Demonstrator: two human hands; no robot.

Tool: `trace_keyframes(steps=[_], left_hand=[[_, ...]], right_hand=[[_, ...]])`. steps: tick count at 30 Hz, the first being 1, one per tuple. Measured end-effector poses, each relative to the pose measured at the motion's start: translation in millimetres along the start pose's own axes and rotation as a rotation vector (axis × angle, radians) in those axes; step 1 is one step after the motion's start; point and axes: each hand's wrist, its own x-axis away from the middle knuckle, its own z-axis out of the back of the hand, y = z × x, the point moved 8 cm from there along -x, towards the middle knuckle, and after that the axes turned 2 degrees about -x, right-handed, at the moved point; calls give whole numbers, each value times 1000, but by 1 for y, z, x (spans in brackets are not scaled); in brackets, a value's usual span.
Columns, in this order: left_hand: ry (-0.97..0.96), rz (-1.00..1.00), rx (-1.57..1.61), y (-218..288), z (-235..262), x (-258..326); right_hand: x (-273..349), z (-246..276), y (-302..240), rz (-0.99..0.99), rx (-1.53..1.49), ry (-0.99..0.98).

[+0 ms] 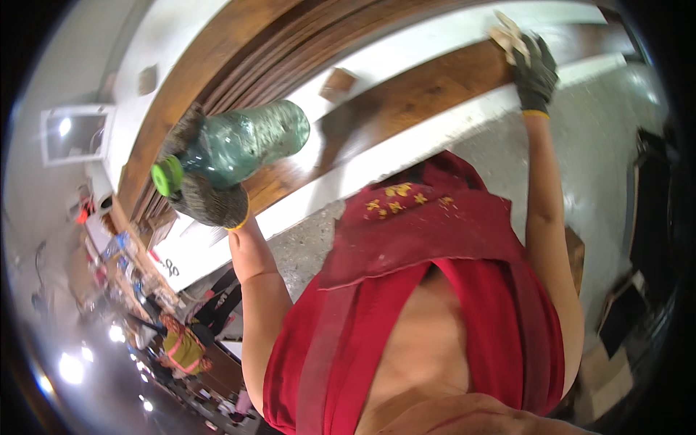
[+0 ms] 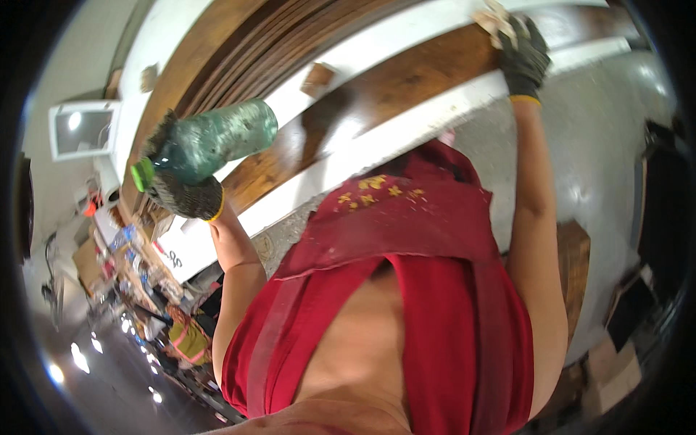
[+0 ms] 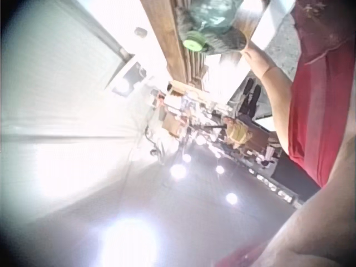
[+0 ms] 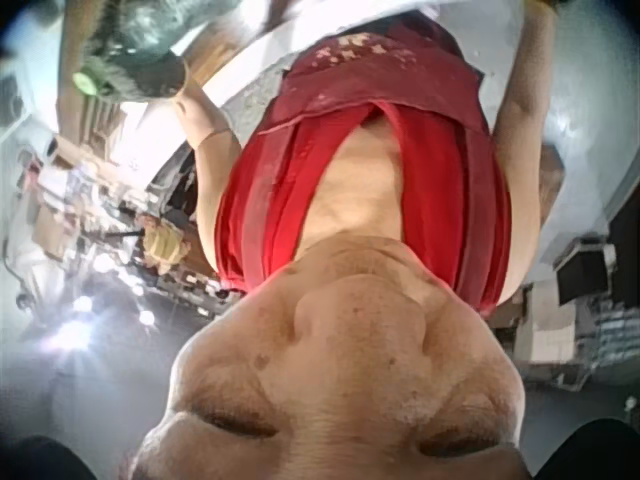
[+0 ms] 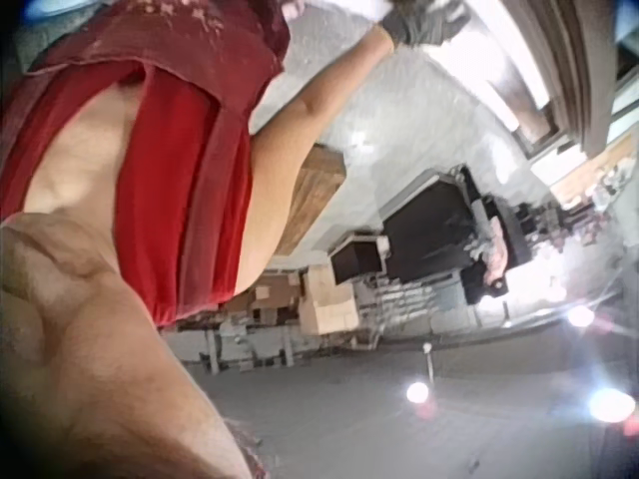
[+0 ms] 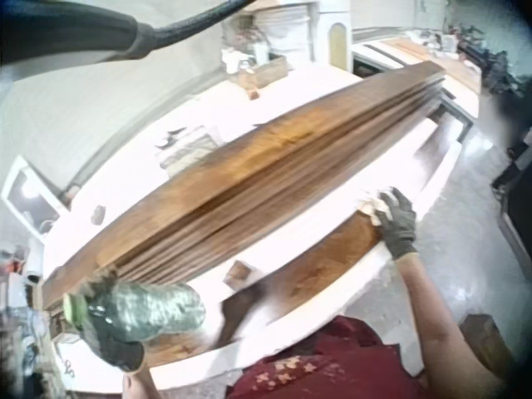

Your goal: The person wipes a wooden board with a cloth, rubs the wood with a sanding block, applies liquid from a plastic bottle, and wipes the surface again.

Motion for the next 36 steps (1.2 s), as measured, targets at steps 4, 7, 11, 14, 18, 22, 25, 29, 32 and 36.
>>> trace_keyframes(steps=[4, 7, 11, 14, 18, 22, 25, 29, 32, 36], left_hand=[[153, -309, -111, 19, 34, -79], [120, -546, -362, 12, 42, -142], [117, -245, 304, -88, 33, -225], [157, -45, 232, -172, 7, -257], [147, 131, -183, -267, -12, -292], [-66, 222, -371, -348, -45, -306], [-267, 128, -674, -392, -67, -302], [-521, 49, -825, -430, -87, -303], [-613, 177, -656, -415, -87, -302], [-229, 3, -198, -276, -55, -267]], right_hand=[[0, -3, 4, -95, 12, -102], [-1, -2, 4, -93, 64, -132], [0, -3, 4, -104, 54, -140], [0, -5, 4, -137, 39, -165], [2, -6, 11, -248, 44, -207], [0, 0, 1, -139, 10, -118], [3, -2, 8, -212, 21, -91], [7, -6, 13, -236, 118, -109], [10, -14, 18, -245, 138, -191], [14, -20, 27, -268, 156, -227]])
